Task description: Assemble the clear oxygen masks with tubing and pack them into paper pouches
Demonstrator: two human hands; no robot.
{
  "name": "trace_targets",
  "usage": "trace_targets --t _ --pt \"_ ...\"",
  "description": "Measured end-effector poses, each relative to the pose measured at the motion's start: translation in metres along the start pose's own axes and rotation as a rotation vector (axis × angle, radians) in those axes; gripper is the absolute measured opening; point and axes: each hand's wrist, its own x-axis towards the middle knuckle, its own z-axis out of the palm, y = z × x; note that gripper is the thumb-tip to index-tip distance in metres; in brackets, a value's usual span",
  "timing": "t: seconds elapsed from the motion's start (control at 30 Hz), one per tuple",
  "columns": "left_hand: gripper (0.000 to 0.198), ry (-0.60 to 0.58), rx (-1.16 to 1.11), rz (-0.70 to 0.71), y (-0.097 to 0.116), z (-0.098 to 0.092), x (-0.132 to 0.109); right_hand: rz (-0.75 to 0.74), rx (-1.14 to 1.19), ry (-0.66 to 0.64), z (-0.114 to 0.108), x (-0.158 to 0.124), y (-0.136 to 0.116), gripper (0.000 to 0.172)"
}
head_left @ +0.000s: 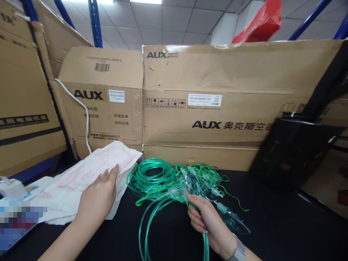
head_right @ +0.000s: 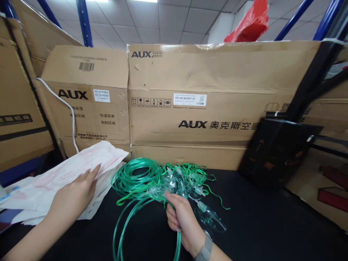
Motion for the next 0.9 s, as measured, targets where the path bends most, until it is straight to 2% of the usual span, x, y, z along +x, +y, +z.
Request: trace_targets --t 0.2,0.3,0.4,0.5,0.67,0.77,0.83,0.9 --pt "0.043 -0.086 -0.045 -0.061 0.002 -0.009 0.003 0.005 -0.016 0.010 0.001 -0.001 -0.001 0.036" --pt "0.041 -0.083 -0.060 -0.084 0.002 -0.009 0.003 0.001 -0.019 0.019 0.002 -0.001 -0.001 0.036" --pt "0.038 0.006 -0.089 -0.070 0.002 -0.007 0.002 -0.001 -0.018 0.029 0.002 -0.002 -0.001 0.036" --pt "0.035 0.158 -0.114 -0.018 0.001 -0.002 -0.001 -0.005 -0.010 0.029 0.001 -0.001 0.000 0.035" --pt "0.032 0.435 -0.207 0.123 0.000 0.004 -0.004 -0.001 -0.002 0.024 0.001 0.001 0.001 0.034" --pt "0.036 0.569 -0.329 0.290 0.002 0.002 -0.006 0.007 -0.009 0.027 0.001 0.001 0.000 0.033" --pt "0.042 0.562 -0.438 0.458 0.006 -0.002 -0.008 0.008 -0.019 0.033 0.002 0.000 -0.001 0.033" --pt "0.046 0.498 -0.535 0.623 0.014 -0.006 -0.011 -0.003 -0.023 0.047 0.002 -0.002 0.000 0.032"
